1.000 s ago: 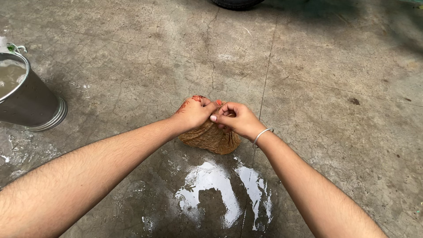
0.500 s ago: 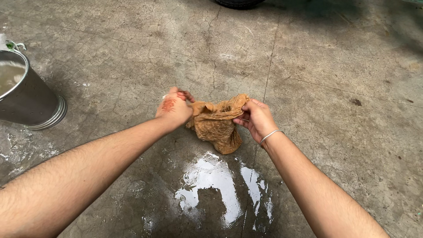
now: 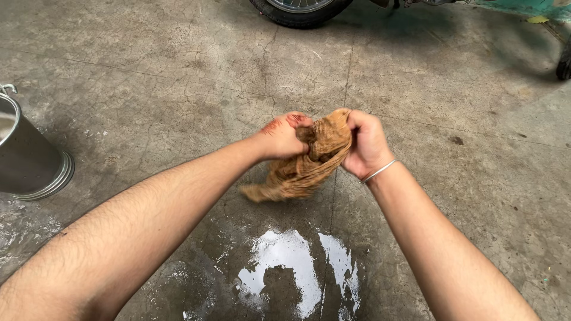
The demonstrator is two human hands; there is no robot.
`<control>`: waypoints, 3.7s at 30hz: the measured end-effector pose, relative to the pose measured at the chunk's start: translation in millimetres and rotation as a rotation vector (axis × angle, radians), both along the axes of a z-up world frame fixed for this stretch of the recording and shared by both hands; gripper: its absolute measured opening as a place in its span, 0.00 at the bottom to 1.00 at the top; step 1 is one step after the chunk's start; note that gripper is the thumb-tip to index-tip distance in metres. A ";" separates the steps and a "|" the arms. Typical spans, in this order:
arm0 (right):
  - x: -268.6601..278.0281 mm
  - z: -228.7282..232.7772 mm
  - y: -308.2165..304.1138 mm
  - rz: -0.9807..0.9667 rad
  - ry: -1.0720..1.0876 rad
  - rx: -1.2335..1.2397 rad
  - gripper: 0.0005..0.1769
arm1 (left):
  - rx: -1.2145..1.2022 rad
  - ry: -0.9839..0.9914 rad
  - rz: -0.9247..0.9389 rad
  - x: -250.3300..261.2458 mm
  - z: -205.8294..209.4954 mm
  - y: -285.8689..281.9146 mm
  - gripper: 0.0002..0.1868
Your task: The person scrubs the concrete floor with a wet cloth, periodically rinsing and wringing the cloth in a metal bucket of water.
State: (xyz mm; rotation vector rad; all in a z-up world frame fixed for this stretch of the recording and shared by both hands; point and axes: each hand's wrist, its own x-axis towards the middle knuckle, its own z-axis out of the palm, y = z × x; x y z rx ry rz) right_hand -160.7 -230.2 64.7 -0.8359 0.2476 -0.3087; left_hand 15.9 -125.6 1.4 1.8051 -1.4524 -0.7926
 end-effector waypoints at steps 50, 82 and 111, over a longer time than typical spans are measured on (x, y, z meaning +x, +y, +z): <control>-204.3 56.4 -174.5 -0.881 0.709 -0.934 0.15 | 0.153 -0.619 -0.210 -157.1 172.5 -155.7 0.13; -607.0 80.0 -314.1 -1.580 1.094 -0.971 0.13 | -0.110 -0.758 -0.742 -494.8 192.4 -461.8 0.10; -626.7 19.9 -602.8 -0.372 1.843 -0.801 0.43 | 0.153 -0.606 -1.259 -490.8 55.6 -796.8 0.42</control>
